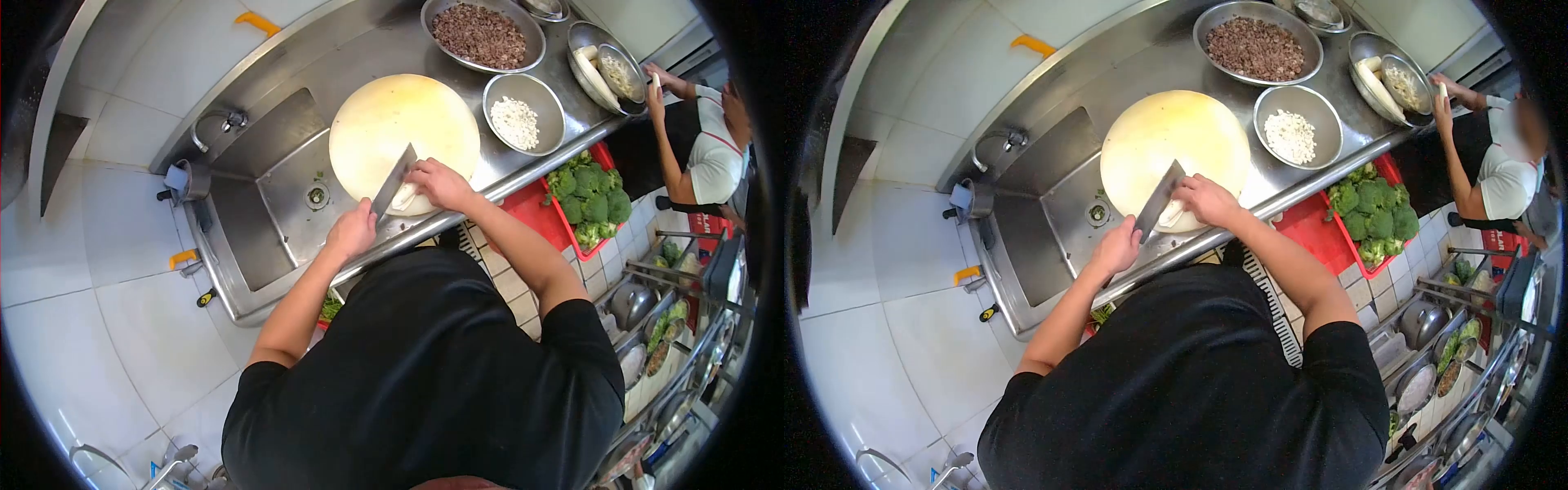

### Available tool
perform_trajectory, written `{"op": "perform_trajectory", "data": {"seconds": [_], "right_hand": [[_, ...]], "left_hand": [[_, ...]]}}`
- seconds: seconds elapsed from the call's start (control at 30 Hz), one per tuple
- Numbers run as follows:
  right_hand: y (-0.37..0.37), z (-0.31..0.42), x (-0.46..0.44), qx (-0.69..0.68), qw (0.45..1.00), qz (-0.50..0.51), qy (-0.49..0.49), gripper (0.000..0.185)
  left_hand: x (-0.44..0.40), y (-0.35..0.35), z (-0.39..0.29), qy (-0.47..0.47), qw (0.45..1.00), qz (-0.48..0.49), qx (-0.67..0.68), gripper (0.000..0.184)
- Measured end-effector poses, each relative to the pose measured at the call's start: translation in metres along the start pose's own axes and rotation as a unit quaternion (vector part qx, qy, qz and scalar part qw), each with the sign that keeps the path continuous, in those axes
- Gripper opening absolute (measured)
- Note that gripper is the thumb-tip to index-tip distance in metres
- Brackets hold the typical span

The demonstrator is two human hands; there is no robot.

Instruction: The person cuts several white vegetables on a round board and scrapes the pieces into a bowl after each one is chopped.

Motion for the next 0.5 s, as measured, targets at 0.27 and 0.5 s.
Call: {"op": "perform_trajectory", "data": {"seconds": [0.27, 0.5], "right_hand": [[0.004, 0.012, -0.001, 0.076, 0.995, 0.03, 0.059, 0.039], [-0.009, 0.017, -0.006, 0.132, 0.988, 0.069, 0.029, 0.045]], "left_hand": [[-0.006, 0.001, 0.011, -0.016, 1.0, 0.01, 0.003, 0.025], [-0.008, 0.005, 0.013, -0.015, 1.0, 0.006, 0.014, 0.025]]}}
Point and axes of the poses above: each hand's wrist, its own x-axis away from the middle knuckle, its own y-axis out of the back of the hand, z = x × y, the point moved 5 cm from there along -x, towards the middle knuckle, and after that the axes turned 6 degrees about -y, right-handed, at the moved point
